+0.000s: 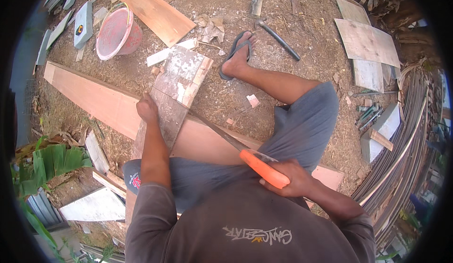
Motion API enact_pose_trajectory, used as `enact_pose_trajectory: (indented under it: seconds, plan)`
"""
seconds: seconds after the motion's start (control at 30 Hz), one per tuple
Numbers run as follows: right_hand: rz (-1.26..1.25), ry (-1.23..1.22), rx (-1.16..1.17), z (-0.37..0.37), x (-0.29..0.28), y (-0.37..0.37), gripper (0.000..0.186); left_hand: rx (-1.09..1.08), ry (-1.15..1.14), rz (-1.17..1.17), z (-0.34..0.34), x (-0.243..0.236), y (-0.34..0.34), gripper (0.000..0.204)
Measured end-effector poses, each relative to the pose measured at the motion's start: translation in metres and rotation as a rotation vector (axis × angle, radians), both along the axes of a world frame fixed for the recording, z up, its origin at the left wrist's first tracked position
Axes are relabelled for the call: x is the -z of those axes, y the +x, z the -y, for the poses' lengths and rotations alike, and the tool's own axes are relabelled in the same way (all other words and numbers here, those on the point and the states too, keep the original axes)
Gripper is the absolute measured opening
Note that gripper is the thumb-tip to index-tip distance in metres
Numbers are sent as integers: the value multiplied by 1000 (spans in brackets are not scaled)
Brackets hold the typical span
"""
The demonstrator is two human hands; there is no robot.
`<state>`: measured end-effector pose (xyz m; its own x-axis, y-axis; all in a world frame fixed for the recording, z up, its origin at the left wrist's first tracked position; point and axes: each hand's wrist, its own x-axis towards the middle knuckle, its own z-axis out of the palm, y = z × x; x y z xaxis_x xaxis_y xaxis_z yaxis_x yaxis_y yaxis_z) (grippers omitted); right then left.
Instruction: The person selects a plank, measures it with a tape measure, and cuts it with a hand saw. The person repeats this process with another plank, measuring and cutting to size.
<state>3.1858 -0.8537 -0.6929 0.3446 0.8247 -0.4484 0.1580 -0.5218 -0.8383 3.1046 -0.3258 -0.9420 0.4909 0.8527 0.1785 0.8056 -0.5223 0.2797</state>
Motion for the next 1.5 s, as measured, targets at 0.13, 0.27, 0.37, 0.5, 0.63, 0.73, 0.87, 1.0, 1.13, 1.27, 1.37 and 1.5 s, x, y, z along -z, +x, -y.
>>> enact_pose_trajectory:
  seconds: [0.13,0.27,0.37,0.5,0.63,0.73,0.87,1.0,1.13,1.27,1.37,1.5]
  plan:
    - [29,81,14,13,-23,-1,24,3,52,91,1,-2,-1,63]
    - [142,-57,-37,-129,52,21,31,-32,-39,6,1,-7,1,63]
    - [154,216,46,-167,81,29,29,-2,-6,32,-1,-10,1,62]
    - [22,87,6,-61,40,18,31,0,-37,38,-1,-4,1,61]
    - [51,22,11,28,-7,5,28,16,-27,62,1,-3,-1,61]
    - [-1,44,31,-16,11,9,30,-15,-22,65,0,-7,1,61]
    - [169,131,40,-141,81,15,30,0,-64,73,1,-13,1,59]
    - [102,195,74,-159,108,24,31,-74,-103,80,1,-13,1,58]
    - [150,132,46,-121,123,41,34,-49,-144,98,-1,-9,-2,56]
    - [396,75,-161,-121,169,48,32,-53,-184,248,-9,-14,-7,48]
    - [698,101,-399,-123,205,45,42,5,-217,551,-26,-27,-17,43]
    - [910,-126,-526,-118,223,46,44,27,-430,418,-84,-83,-67,43]
